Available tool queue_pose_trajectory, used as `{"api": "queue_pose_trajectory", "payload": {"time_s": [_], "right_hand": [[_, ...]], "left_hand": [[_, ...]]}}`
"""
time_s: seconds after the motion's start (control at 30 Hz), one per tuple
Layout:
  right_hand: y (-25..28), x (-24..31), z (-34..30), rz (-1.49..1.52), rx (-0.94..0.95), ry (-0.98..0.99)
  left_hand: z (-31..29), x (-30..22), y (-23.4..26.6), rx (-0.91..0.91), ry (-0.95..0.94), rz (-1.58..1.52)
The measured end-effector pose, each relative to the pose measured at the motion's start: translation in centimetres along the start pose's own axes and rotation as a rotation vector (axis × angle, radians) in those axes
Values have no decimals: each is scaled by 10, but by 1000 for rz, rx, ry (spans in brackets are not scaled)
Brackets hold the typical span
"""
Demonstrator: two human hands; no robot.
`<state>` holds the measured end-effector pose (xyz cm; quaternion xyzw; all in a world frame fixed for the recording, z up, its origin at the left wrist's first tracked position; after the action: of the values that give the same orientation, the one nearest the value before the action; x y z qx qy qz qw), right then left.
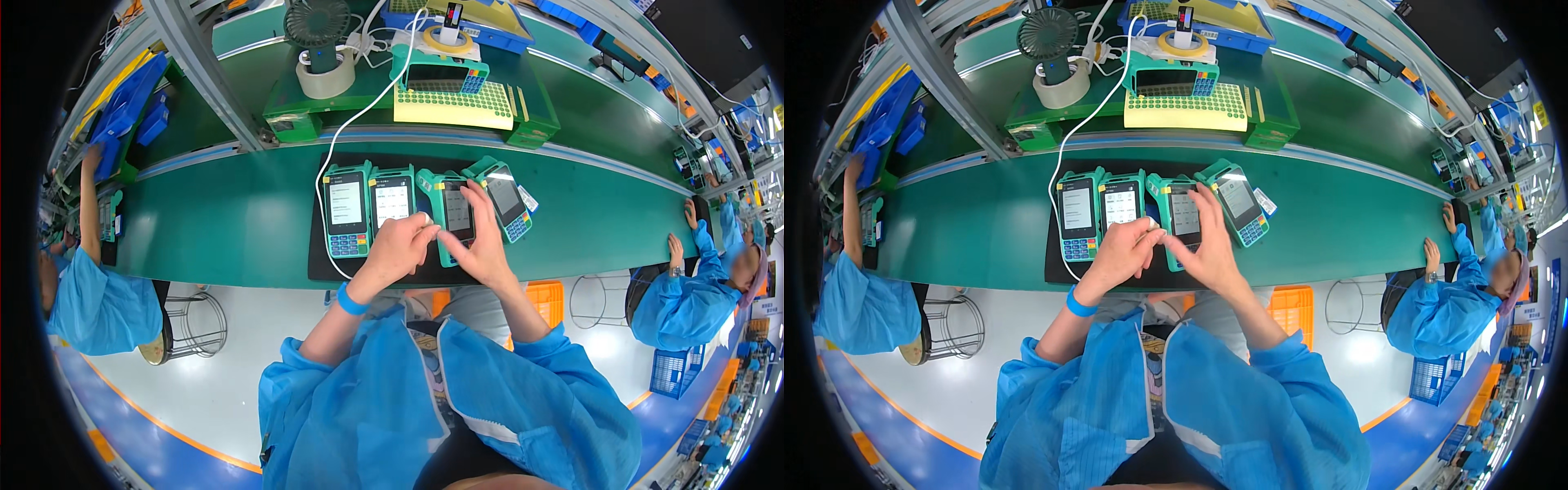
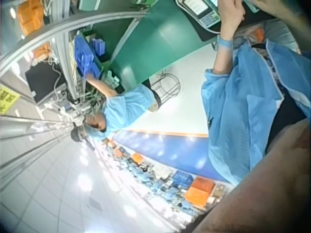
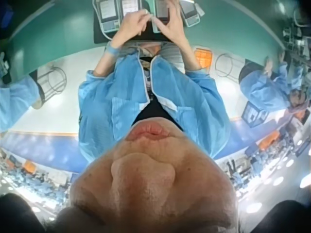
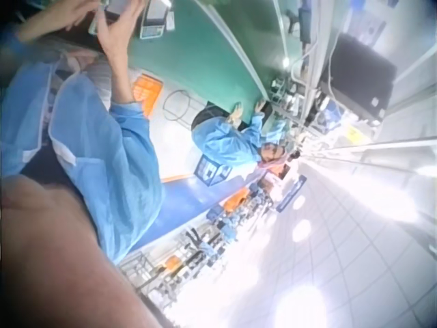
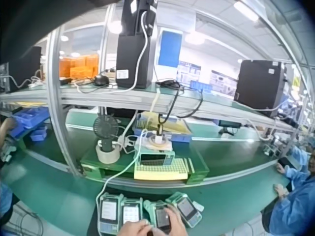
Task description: The person tests handheld payment devices by plugging a cable into them, tapping and swiping their touchscreens, peeling stickers from a sheet to apply to them, and sliding the devices down the table.
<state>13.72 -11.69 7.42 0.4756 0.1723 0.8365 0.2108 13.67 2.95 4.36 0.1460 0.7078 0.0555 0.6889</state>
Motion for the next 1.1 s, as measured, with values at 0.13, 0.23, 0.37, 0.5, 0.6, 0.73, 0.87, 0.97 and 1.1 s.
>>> {"api": "queue_pose_trajectory", "payload": {"time_s": [0.13,0.23,0.37,0.5,0.6,0.73,0.87,0.97,1.1], "right_hand": [[-11,8,-13,-3,-4,32],[-13,2,-15,28,-71,-7],[-12,1,-14,12,-139,-27],[-23,43,-20,-327,-156,212],[-50,84,-31,-185,-43,289],[-98,68,-29,-198,44,206],[-97,58,-26,-106,8,191],[-89,54,-29,-41,28,146],[-85,52,-31,32,23,122]], "left_hand": [[-3,2,1,-32,-11,-8],[-7,6,8,-44,39,-249],[-23,18,58,-217,84,-398],[-65,-10,140,-691,-205,-67],[-80,-15,172,-881,-284,131],[-57,25,148,-621,-81,-41],[-44,41,118,-470,-1,-121],[-35,41,103,-355,43,-160],[-26,39,88,-282,70,-213]]}}
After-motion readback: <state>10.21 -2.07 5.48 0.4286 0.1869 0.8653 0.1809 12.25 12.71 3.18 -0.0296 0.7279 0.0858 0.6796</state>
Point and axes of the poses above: each hand's wrist, its own z-axis towards the middle knuckle, its own y-axis out of the back of the hand, x = y × z, the point moved 10 cm from there along z, towards the middle knuckle, and after that the axes turned 11 degrees about -x, right-handed, at the moved point
